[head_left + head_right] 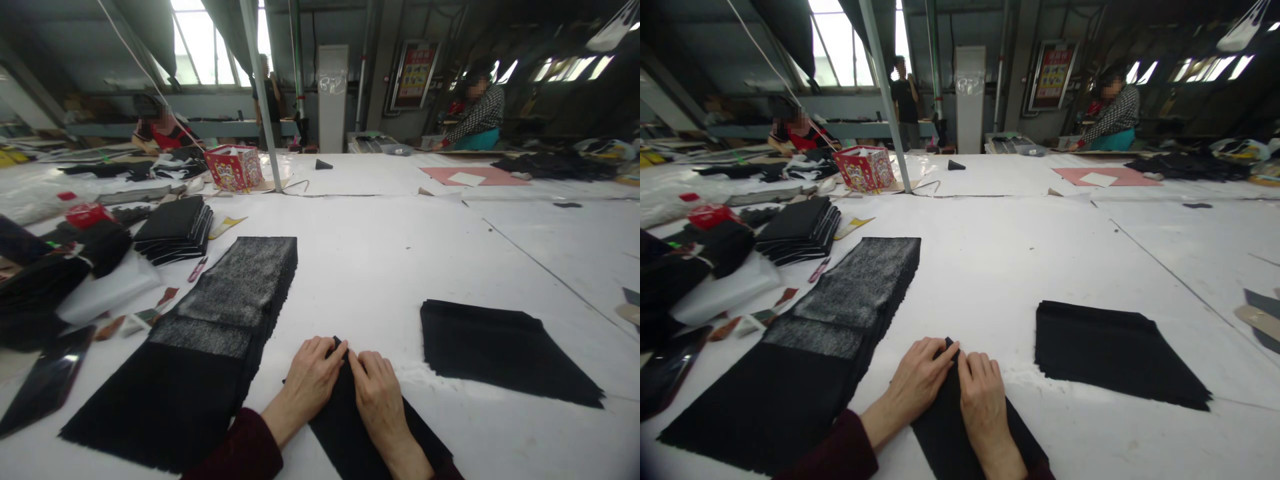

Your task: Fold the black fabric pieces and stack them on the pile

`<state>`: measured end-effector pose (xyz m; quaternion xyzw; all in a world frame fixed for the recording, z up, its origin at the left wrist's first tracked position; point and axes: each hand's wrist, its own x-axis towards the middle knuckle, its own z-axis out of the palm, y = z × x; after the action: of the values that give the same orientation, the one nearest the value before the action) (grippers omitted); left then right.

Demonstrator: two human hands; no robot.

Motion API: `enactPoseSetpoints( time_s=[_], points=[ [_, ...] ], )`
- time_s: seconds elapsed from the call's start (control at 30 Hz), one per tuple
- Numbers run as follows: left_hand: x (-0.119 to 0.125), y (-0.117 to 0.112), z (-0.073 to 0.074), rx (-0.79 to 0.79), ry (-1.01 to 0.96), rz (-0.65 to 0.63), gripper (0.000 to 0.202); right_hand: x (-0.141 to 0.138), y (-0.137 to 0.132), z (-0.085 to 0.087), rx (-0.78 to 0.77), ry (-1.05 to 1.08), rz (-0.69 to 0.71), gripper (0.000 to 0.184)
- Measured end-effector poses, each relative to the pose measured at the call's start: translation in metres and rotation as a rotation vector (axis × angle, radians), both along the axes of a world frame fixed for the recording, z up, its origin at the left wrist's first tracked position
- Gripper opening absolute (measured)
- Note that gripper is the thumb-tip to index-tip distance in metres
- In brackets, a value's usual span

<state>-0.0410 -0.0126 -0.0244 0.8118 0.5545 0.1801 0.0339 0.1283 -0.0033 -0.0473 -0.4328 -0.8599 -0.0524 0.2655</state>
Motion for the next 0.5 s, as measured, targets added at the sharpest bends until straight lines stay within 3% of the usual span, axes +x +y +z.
enactPoseSetpoints(
  time_s=[0.5],
  points=[
    [0.0011, -0.0019, 0.0009, -0.013, -0.044, 0.017, 0.036, -0.0012, -0.0006, 0.0038, -0.008, -0.010, 0.003, 0.031]
  ],
)
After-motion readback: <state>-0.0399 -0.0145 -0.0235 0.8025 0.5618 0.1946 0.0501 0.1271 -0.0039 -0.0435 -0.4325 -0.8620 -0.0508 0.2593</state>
